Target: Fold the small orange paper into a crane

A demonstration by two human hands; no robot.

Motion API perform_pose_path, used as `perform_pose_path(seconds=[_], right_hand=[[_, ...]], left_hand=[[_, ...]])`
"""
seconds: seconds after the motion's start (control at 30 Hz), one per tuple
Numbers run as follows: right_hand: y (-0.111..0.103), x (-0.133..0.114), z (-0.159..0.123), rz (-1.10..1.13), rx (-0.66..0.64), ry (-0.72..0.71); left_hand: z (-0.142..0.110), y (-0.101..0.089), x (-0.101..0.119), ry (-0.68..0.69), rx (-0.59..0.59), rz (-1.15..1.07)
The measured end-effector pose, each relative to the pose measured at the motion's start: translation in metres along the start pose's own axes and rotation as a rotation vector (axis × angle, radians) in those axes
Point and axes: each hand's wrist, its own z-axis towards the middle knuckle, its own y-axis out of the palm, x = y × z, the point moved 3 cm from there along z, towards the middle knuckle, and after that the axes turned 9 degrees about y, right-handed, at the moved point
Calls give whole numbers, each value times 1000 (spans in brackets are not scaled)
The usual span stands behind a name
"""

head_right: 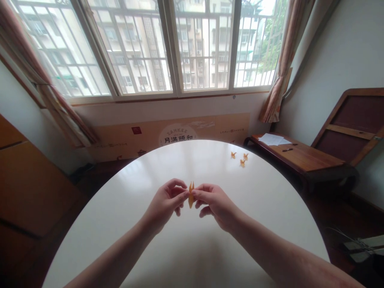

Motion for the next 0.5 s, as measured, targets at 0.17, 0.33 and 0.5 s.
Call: perform_pose_path(seconds=[0.17, 0.33, 0.5], right_hand=[[-3, -1, 1, 63, -23, 18], [-4, 0, 2, 97, -65, 34], [-5, 0, 2, 121, -107, 59]], left_hand=[[1, 0, 6, 86, -95, 93], [1, -1, 13, 116, -138, 150], [1, -1, 16, 128, -129, 211]])
